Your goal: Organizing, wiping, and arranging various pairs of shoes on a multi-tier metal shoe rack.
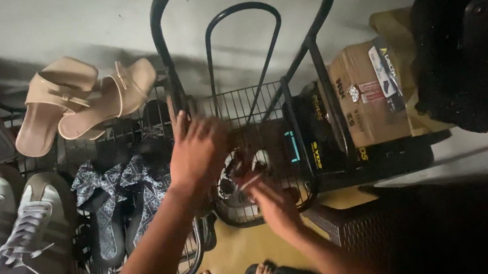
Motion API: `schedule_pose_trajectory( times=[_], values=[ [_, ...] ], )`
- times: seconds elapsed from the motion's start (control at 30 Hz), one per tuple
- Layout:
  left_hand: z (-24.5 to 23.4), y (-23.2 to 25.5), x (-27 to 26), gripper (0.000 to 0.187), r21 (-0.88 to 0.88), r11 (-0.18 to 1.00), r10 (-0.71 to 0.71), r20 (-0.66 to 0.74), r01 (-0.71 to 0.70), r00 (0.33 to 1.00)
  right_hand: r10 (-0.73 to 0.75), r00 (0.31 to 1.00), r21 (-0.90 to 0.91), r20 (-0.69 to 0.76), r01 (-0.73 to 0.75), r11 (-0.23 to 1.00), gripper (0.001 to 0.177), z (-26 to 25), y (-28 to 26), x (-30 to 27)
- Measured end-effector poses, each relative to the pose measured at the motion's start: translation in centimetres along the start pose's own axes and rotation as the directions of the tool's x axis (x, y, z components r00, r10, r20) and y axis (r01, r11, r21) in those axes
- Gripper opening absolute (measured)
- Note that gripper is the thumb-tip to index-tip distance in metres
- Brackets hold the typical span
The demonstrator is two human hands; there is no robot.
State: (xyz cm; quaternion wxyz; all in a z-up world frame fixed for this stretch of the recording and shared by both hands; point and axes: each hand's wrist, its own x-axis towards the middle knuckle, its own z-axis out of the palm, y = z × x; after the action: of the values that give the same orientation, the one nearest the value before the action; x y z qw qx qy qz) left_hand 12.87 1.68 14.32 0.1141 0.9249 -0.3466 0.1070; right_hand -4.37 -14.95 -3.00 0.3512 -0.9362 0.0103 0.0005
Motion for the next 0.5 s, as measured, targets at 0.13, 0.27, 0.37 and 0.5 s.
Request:
schedule_pose_trajectory(
  times=[0.13, 0.27, 0.37, 0.5],
  values=[
    [0.3, 0.8, -1.6, 0.058, 0.058, 0.985, 0.169, -0.105, -0.164, 0.98, -0.251, 0.967, -0.096, 0.045, 0.254, 0.962, 0.032, -0.6, -3.0, 1.3],
    [0.4, 1.3, -2.4, 0.019, -0.013, 0.999, 0.033, 0.301, -0.031, 0.953, -0.487, 0.871, 0.026, 0.067, 0.486, 0.873, 0.04, 3.2, 2.0, 5.8],
    [3.1, 3.3, -4.4, 0.031, 0.043, 0.994, 0.083, 0.236, -0.096, 0.968, -0.236, 0.962, 0.244, 0.138, 0.198, 0.949, 0.036, 1.3, 2.4, 10.0],
    [9.0, 8.6, -10.1, 0.048, 0.084, 0.994, -0.104, 0.617, 0.067, 0.78, -0.557, 0.824, -0.365, -0.1, 0.491, 0.791, 0.039, 1.2, 5.5, 16.2]
  ],
)
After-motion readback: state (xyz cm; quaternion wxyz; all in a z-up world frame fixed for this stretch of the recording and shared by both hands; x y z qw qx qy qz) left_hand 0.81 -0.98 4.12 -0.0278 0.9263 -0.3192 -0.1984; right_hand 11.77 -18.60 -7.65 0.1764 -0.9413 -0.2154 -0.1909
